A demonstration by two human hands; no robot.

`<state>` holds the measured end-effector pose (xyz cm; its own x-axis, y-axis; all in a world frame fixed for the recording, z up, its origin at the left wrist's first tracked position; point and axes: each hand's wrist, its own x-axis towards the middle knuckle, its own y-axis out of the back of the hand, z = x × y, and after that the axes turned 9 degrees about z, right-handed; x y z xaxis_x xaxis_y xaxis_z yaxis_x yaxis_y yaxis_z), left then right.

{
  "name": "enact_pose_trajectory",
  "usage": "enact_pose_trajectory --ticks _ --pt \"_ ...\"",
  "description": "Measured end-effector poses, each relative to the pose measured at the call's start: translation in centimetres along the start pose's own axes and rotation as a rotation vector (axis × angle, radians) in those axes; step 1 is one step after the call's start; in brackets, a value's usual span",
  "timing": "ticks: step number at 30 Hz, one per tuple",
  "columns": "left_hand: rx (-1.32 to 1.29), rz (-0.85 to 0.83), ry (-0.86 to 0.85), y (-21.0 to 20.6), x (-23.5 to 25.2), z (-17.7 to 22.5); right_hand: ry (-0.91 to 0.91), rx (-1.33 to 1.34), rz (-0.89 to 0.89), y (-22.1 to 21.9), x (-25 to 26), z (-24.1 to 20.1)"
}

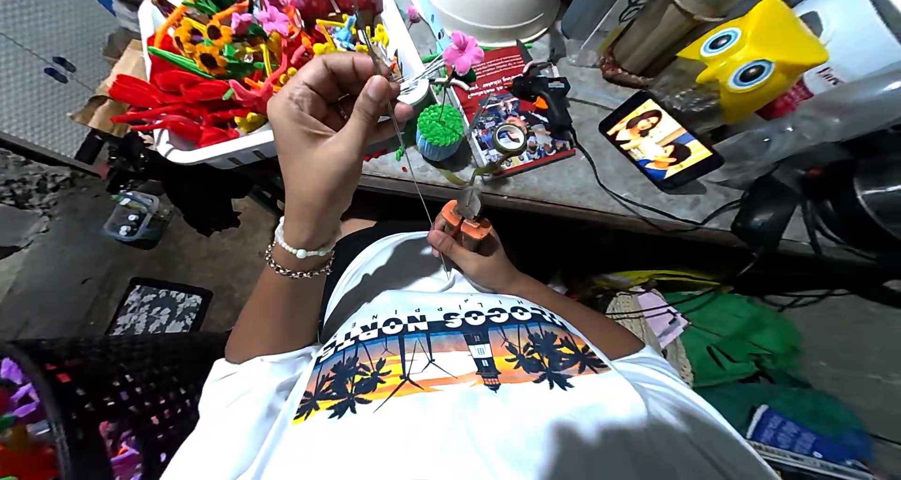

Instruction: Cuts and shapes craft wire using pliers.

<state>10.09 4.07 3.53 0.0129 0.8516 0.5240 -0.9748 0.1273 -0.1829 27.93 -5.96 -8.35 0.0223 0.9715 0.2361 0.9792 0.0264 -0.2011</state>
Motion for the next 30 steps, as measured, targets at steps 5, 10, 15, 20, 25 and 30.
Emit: enact_pose_trajectory --ticks 5,10,15,20,25,30 --pt "-0.062 -0.003 0.082 0.6 0.4 0.3 -0.025 0.05 -0.06 -0.3 0.4 -0.9" --pt "-0.112 -0.086 0.199 1.2 -0.9 0.6 -0.101 0.19 -0.156 -0.6 0.7 -1.4" --pt "-0.12 -0.147 0.139 1.5 -1.2 0.7 -0.146 0.235 -0.172 -0.7 1.0 -1.0" --pt "-0.075 -0.146 0.155 1.3 -0.5 1.1 -0.137 0.204 -0.169 -0.6 0.8 -1.3" --pt "-0.097 -0.116 0.129 0.9 -1.3 1.2 -0.093 0.191 -0.107 -0.6 0.9 -1.3" --pt "0.072 -0.185 0.052 -0.8 -3.7 0.3 -0.094 0.106 -0.025 -0.6 1.2 -1.9"
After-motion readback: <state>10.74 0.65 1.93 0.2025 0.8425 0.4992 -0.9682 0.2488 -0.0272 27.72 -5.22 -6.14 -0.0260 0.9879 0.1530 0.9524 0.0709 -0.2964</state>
